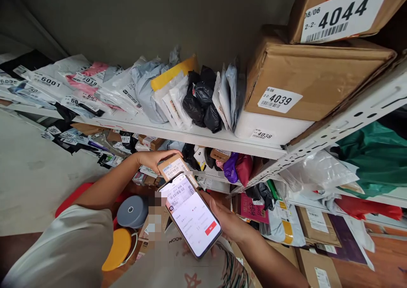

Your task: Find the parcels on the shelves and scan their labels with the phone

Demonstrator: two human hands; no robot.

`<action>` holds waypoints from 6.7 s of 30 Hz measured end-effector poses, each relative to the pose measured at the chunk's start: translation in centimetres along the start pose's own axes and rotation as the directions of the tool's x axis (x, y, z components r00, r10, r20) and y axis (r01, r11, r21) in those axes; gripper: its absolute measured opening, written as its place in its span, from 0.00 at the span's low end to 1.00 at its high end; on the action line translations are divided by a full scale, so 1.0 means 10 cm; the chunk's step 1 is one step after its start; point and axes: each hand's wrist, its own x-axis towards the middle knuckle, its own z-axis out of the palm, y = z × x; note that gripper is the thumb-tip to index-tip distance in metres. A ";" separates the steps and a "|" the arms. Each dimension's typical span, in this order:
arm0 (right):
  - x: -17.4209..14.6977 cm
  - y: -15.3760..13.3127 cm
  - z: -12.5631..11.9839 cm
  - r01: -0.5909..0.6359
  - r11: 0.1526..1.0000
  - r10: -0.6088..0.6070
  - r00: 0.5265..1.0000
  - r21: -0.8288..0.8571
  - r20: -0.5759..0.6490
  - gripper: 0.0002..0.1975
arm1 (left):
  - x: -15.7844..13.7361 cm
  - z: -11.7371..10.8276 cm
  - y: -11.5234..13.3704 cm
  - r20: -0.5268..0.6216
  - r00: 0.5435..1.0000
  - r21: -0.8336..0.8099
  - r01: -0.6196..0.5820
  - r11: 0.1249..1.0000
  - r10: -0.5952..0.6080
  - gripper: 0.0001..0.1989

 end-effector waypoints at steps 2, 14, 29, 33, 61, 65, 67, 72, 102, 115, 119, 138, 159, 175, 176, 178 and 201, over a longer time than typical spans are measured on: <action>0.00 -0.01 0.00 0.029 1.000 -0.029 0.999 -0.003 -0.014 0.44 | 0.01 0.00 0.00 0.002 1.000 -0.007 0.011 1.000 -0.011 0.54; -0.04 0.06 -0.15 0.022 0.999 -0.016 0.984 -0.032 0.177 0.54 | 0.05 0.02 0.00 -0.004 1.000 -0.042 0.015 0.999 -0.015 0.54; -0.04 0.15 -0.04 -0.012 0.997 0.010 1.000 0.072 0.029 0.44 | 0.00 0.05 0.06 -0.018 0.999 -0.041 0.032 0.999 -0.032 0.52; -0.03 0.21 -0.03 -0.018 0.986 0.014 1.000 0.165 0.021 0.47 | -0.03 0.10 0.00 -0.024 0.999 -0.039 0.024 0.999 -0.025 0.53; 0.03 -0.01 0.12 -0.057 0.997 0.072 0.952 -0.057 0.299 0.58 | 0.03 0.08 -0.15 -0.036 0.998 -0.163 0.045 0.986 -0.051 0.55; 0.03 -0.03 0.13 -0.071 0.997 0.077 0.950 -0.030 0.304 0.50 | 0.02 0.06 -0.14 -0.056 0.998 -0.145 0.031 0.989 -0.039 0.54; 0.03 -0.04 0.14 -0.087 0.996 0.088 0.952 -0.015 0.292 0.48 | 0.01 0.06 -0.15 -0.065 0.997 -0.146 0.018 0.989 -0.028 0.54; 0.03 -0.06 0.13 -0.107 0.994 0.100 0.952 0.008 0.289 0.51 | 0.01 0.04 -0.15 -0.056 0.998 -0.161 0.027 0.987 -0.036 0.55; -0.02 -0.12 0.10 -0.039 0.999 0.042 0.958 -0.015 0.283 0.54 | -0.03 0.04 -0.08 -0.036 0.997 -0.155 0.055 0.986 -0.061 0.56; -0.02 0.08 -0.01 0.083 0.996 -0.088 0.970 0.031 0.227 0.55 | -0.09 0.08 -0.05 -0.063 0.997 -0.126 0.031 0.992 -0.039 0.54; -0.07 0.13 0.00 0.140 0.989 -0.144 0.983 0.040 0.117 0.53 | -0.12 0.15 -0.02 -0.085 0.995 -0.103 0.049 0.993 -0.057 0.53; -0.10 0.24 0.09 0.313 0.938 -0.283 0.939 0.151 -0.194 0.34 | -0.12 0.57 -0.05 -0.140 0.972 -0.278 0.144 0.950 -0.188 0.53; -0.09 0.28 0.11 0.288 0.953 -0.258 0.936 0.099 -0.241 0.33 | -0.14 0.64 -0.06 -0.157 0.976 -0.245 0.108 0.963 -0.149 0.54; 0.08 0.36 0.12 0.260 0.955 -0.190 0.908 0.145 -0.374 0.31 | -0.03 0.45 0.04 -0.123 0.985 -0.196 0.092 0.976 -0.118 0.53; 0.10 0.36 0.13 0.257 0.956 -0.183 0.900 0.142 -0.396 0.30 | -0.03 0.45 0.05 -0.131 0.985 -0.195 0.086 0.977 -0.113 0.53; 0.13 0.37 0.13 0.261 0.954 -0.179 0.891 0.149 -0.418 0.28 | -0.02 0.46 0.05 -0.141 0.985 -0.203 0.066 0.977 -0.096 0.54; -0.05 0.20 0.09 0.098 0.995 -0.097 0.994 0.018 -0.046 0.53 | 0.00 0.18 -0.04 -0.045 0.998 -0.266 0.024 0.964 -0.038 0.56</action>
